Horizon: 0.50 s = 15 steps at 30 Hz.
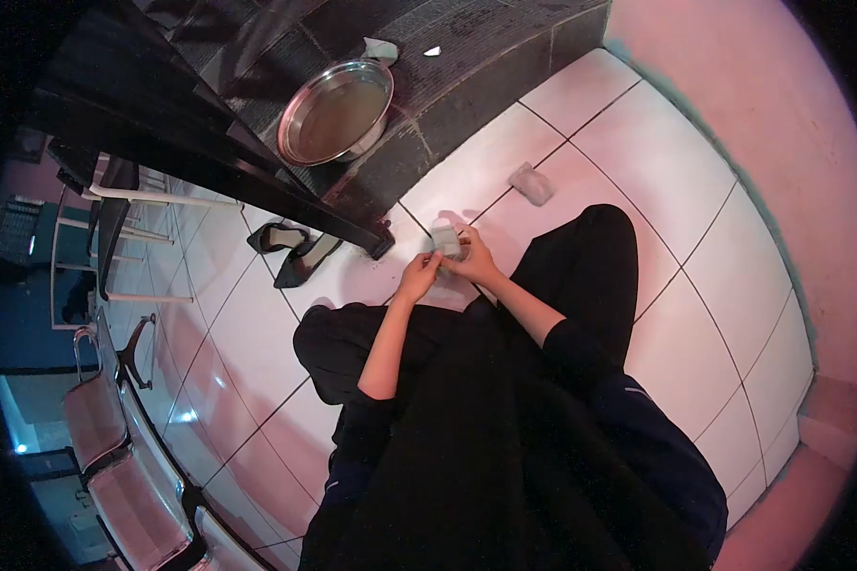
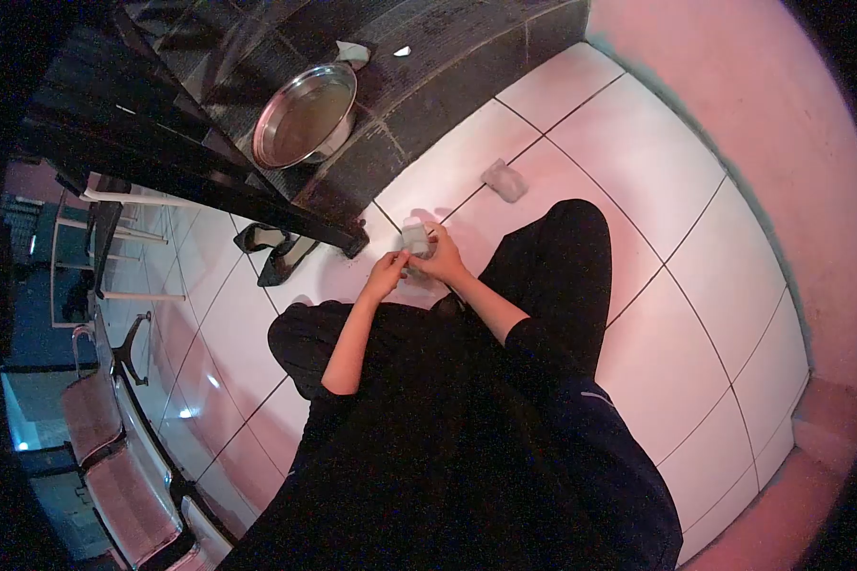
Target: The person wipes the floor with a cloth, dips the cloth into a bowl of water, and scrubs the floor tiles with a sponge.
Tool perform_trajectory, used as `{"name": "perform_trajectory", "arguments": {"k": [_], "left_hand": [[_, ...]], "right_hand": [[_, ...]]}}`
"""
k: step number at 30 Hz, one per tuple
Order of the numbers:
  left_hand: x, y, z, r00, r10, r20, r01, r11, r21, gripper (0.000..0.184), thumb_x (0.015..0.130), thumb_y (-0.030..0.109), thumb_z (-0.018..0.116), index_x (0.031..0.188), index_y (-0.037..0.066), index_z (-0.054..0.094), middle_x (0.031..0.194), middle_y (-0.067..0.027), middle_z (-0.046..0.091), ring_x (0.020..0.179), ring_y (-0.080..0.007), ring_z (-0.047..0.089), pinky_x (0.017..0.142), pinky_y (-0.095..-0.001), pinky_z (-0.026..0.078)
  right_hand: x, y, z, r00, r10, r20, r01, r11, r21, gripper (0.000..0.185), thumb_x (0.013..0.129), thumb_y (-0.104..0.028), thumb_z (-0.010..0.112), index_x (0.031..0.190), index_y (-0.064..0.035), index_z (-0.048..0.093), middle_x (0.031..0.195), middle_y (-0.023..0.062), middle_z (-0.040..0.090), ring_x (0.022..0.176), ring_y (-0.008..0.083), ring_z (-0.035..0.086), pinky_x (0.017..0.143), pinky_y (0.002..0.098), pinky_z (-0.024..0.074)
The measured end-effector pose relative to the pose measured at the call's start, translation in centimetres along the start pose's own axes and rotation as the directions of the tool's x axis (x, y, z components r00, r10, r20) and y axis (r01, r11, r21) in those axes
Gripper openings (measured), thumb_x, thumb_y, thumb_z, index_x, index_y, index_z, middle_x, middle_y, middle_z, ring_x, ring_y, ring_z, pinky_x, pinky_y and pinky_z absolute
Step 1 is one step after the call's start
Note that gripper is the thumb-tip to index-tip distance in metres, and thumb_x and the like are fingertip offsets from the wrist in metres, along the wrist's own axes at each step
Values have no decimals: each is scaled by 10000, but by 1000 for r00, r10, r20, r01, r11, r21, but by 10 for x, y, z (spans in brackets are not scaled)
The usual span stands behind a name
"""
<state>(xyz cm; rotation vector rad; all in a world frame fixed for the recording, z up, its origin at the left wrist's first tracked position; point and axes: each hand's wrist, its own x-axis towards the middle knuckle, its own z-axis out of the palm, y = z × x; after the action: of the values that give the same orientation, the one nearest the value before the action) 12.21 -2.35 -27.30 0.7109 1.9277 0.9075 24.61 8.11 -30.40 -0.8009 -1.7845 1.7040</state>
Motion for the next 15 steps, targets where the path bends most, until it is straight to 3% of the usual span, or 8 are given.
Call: {"name": "perform_trajectory", "arguments": {"k": [2, 4, 7, 9, 11, 13, 14, 15], "left_hand": [[-3, 4, 1, 998, -6, -56, 5, 1000, -20, 648, 856, 518, 559, 1184, -34, 472, 940, -90, 629, 702, -136, 599, 485, -238, 415], [-2, 4, 1, 993, -16, -116, 11, 999, -42, 682, 840, 522, 581, 1197, -43, 446, 929, -95, 631, 705, -130, 599, 487, -233, 414], [5, -4, -1, 978, -46, -202, 48, 999, 7, 751, 787, 501, 662, 1215, -54, 391, 917, -127, 635, 715, -170, 613, 520, -267, 451], [4, -6, 4, 889, 261, -377, -209, 962, 175, 769, 724, 429, 751, 1185, -63, 381, 880, -163, 637, 715, -248, 624, 585, -320, 492], [1, 1, 4, 878, 312, -363, -224, 938, 264, 756, 710, 379, 766, 1180, -65, 374, 908, -193, 624, 745, -298, 621, 637, -356, 497], [-4, 14, 4, 870, 357, -340, -235, 907, 350, 747, 696, 329, 781, 1176, -67, 366, 936, -223, 611, 774, -348, 617, 690, -392, 503], [-7, 19, 6, 855, 404, -325, -240, 864, 444, 705, 706, 272, 763, 1171, -71, 358, 1021, -271, 553, 856, -389, 594, 746, -422, 492], [-7, 19, 8, 842, 446, -304, -239, 813, 531, 666, 716, 216, 745, 1165, -75, 350, 1107, -319, 495, 938, -430, 571, 803, -452, 480]], "right_hand": [[-3, -7, -1, 998, 58, 9, -58, 998, 2, 832, 642, -216, 790, 1323, -80, 332, 1080, 159, 503, 948, 262, 544, 744, 381, 506], [-5, -3, 2, 984, 115, 139, -157, 927, 341, 832, 662, -167, 769, 1348, -120, 301, 1083, 142, 469, 895, 248, 544, 600, 344, 510], [-5, -2, 1, 944, 201, 261, -300, 853, 426, 791, 690, -108, 727, 1349, -148, 292, 1098, 125, 443, 812, 225, 549, 498, 293, 472], [-6, -6, 0, 938, 202, 280, -309, 853, 420, 765, 693, -100, 713, 1339, -131, 305, 1078, 120, 462, 778, 208, 547, 522, 298, 477], [-5, -14, -1, 934, 198, 298, -313, 855, 413, 739, 696, -91, 698, 1329, -114, 317, 1059, 114, 480, 745, 191, 544, 546, 303, 482], [-3, -20, -4, 906, 227, 358, -340, 893, 293, 708, 704, -132, 696, 1313, -85, 339, 1015, 125, 533, 776, 202, 566, 621, 334, 497], [-2, -21, -6, 905, 227, 361, -341, 894, 292, 708, 704, -132, 696, 1313, -85, 339, 1015, 125, 533, 776, 202, 566, 621, 334, 497], [-1, -27, -10, 875, 307, 373, -379, 916, 133, 734, 720, -173, 703, 1338, -105, 312, 1123, 144, 516, 884, 219, 572, 634, 334, 507]]}}
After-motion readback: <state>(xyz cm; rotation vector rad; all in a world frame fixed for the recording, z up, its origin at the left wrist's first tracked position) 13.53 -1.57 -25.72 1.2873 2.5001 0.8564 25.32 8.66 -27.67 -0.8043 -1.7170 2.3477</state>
